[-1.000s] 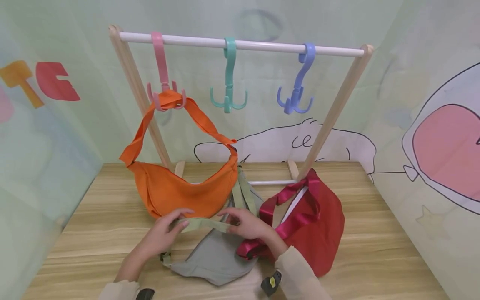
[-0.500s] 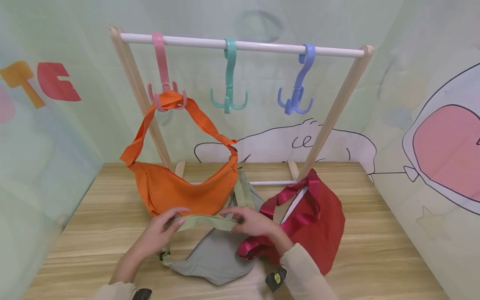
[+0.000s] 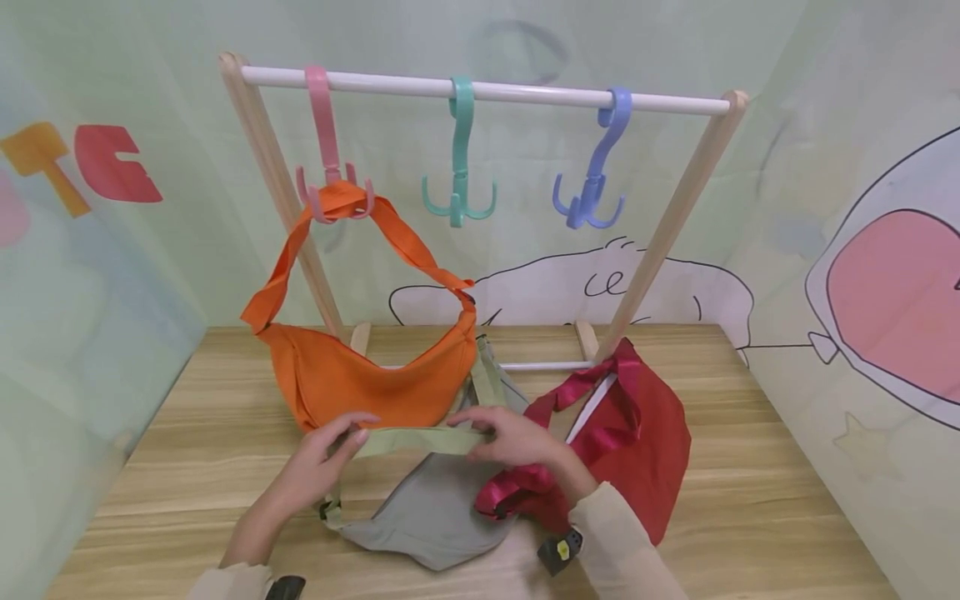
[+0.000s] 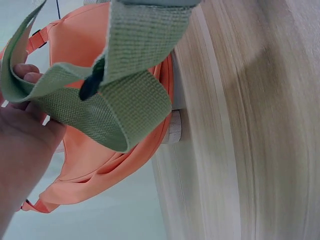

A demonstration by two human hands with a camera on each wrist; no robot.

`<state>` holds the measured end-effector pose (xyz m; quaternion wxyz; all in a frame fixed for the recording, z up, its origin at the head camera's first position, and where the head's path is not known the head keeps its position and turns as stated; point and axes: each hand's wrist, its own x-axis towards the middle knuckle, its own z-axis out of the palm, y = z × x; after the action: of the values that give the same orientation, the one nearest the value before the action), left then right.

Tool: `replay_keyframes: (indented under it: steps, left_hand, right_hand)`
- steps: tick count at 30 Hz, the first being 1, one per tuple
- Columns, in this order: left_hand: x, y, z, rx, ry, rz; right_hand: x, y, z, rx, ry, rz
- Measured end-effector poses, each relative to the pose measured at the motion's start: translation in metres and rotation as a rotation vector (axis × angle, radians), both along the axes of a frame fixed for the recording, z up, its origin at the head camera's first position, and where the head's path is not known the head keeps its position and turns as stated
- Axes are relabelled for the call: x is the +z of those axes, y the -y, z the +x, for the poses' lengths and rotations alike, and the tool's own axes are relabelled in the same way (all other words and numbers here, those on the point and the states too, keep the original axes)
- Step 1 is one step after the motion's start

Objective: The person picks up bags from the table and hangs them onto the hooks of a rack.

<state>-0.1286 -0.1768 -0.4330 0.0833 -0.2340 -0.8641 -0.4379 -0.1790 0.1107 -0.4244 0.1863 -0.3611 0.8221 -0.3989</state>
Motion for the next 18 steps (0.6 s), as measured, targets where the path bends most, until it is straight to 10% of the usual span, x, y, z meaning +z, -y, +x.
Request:
replay_keyframes:
  steps: [18]
  left_hand:
    - [0.004, -0.005, -0.003, 0.026, -0.034, 0.061]
  right_hand:
    - [0.019, -0.007, -0.004, -0.069, -0.051, -0.059]
